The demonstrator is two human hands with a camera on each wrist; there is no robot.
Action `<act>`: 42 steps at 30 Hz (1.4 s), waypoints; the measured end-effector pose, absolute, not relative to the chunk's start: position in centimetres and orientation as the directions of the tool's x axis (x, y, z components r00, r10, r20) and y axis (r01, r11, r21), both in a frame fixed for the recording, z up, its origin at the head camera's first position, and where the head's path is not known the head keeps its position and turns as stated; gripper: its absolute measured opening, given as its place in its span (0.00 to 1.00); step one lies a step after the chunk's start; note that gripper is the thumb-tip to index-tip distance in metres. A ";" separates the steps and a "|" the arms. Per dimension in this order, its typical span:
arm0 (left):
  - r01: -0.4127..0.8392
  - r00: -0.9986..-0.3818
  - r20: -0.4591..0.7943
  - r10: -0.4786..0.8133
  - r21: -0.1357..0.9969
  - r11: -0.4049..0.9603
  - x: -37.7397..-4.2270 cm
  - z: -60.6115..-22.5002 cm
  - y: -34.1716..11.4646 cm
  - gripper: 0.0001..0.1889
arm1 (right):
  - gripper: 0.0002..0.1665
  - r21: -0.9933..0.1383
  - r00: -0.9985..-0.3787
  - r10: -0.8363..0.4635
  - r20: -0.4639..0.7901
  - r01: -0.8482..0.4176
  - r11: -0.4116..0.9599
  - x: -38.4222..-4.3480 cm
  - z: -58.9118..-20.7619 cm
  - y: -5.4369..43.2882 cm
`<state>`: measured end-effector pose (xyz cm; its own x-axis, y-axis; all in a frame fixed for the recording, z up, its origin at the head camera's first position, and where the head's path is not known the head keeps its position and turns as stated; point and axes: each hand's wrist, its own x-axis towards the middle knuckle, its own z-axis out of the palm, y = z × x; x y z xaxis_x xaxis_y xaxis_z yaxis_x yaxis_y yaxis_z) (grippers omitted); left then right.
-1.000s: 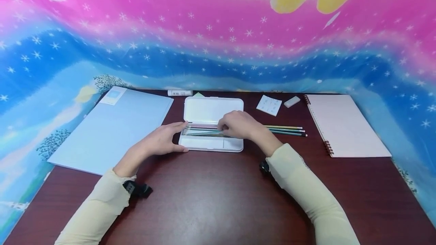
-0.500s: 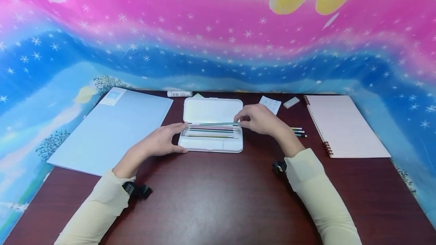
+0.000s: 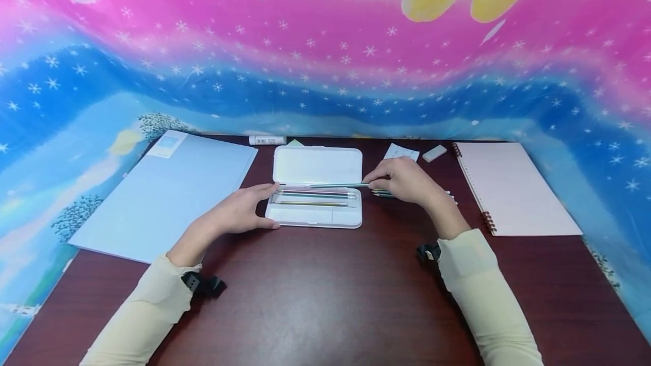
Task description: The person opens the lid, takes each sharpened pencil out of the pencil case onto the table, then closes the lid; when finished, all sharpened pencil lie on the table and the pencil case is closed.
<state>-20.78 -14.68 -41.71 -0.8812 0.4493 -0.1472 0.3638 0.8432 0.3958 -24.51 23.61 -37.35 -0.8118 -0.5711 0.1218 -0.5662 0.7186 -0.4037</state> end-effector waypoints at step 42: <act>0.376 -0.878 -0.139 0.459 0.392 0.839 -20.8 -41.8 -14.7 0.50 | 0.06 -0.357 -0.939 -0.343 0.004 -0.322 0.877 -22.0 -39.2 35.4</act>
